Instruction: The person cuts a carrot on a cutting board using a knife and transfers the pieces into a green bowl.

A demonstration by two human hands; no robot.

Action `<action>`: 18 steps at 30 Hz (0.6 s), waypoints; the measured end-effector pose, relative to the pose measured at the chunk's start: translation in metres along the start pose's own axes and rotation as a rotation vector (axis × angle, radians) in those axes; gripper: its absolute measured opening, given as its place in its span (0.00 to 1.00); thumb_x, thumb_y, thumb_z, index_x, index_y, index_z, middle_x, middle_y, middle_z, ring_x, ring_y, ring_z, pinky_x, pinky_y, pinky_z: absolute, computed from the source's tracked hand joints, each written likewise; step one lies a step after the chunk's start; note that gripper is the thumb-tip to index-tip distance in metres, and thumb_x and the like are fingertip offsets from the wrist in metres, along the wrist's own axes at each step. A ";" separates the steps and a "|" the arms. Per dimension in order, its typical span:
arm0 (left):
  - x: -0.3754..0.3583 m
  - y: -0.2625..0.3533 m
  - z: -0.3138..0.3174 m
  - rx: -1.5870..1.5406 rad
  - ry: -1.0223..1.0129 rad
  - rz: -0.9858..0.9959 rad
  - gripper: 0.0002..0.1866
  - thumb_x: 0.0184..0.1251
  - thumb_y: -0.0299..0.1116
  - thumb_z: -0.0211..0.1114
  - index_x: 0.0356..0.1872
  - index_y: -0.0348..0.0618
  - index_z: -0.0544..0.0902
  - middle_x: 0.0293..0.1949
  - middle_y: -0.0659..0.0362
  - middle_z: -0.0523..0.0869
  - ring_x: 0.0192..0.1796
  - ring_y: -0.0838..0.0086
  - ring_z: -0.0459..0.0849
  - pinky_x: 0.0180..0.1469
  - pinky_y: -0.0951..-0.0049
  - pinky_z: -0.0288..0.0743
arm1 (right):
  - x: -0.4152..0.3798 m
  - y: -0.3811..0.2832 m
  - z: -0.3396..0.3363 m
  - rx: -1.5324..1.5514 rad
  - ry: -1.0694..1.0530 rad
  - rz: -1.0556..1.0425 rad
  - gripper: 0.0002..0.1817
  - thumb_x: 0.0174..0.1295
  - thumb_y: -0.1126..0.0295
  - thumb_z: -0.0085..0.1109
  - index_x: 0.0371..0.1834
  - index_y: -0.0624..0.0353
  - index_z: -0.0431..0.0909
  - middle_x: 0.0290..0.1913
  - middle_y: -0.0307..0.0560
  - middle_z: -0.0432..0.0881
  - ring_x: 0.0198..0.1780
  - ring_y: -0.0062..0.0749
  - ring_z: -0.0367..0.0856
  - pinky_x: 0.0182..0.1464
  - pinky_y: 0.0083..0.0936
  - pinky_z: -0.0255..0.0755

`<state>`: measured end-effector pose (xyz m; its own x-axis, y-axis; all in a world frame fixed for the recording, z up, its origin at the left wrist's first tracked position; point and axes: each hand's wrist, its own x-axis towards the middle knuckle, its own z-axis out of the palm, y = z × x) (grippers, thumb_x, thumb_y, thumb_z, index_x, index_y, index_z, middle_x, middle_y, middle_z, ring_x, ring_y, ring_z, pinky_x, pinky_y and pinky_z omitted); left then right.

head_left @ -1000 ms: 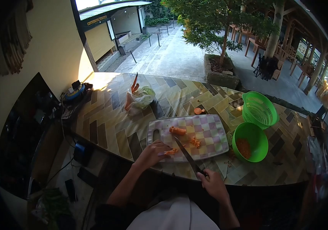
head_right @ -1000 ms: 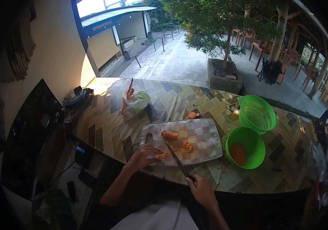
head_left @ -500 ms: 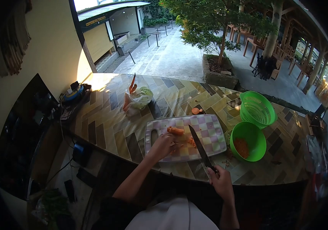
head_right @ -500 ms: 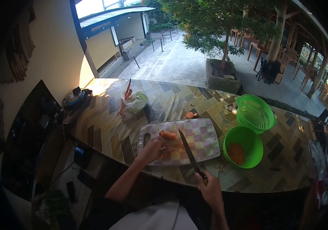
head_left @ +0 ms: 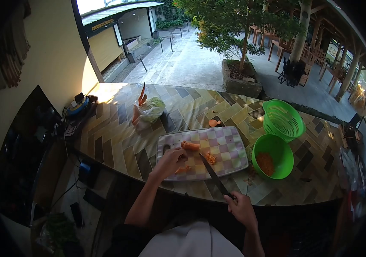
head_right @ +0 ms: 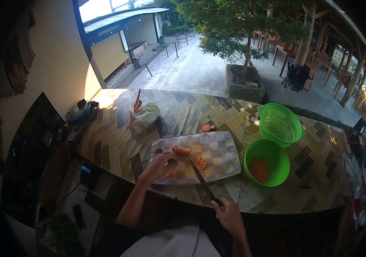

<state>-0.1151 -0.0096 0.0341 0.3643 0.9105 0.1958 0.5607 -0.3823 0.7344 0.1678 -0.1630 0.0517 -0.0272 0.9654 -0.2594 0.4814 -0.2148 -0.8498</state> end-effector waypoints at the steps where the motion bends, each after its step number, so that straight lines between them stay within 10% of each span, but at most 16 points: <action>1: -0.007 -0.001 -0.003 0.028 -0.008 -0.005 0.06 0.58 0.24 0.65 0.37 0.35 0.84 0.35 0.49 0.86 0.44 0.52 0.84 0.49 0.57 0.76 | 0.001 -0.001 -0.001 -0.018 -0.008 -0.006 0.19 0.71 0.59 0.59 0.39 0.69 0.80 0.16 0.44 0.78 0.19 0.24 0.78 0.25 0.27 0.67; 18: 0.013 0.013 0.013 0.055 0.010 0.032 0.07 0.59 0.24 0.67 0.38 0.36 0.88 0.35 0.48 0.87 0.41 0.53 0.86 0.47 0.59 0.78 | 0.005 0.008 -0.001 0.178 0.151 0.002 0.17 0.73 0.60 0.58 0.35 0.66 0.77 0.17 0.40 0.76 0.20 0.18 0.75 0.23 0.22 0.65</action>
<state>-0.0935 -0.0044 0.0379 0.3751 0.8993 0.2250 0.5889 -0.4186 0.6913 0.1723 -0.1596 0.0438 0.1112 0.9732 -0.2013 0.3187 -0.2268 -0.9203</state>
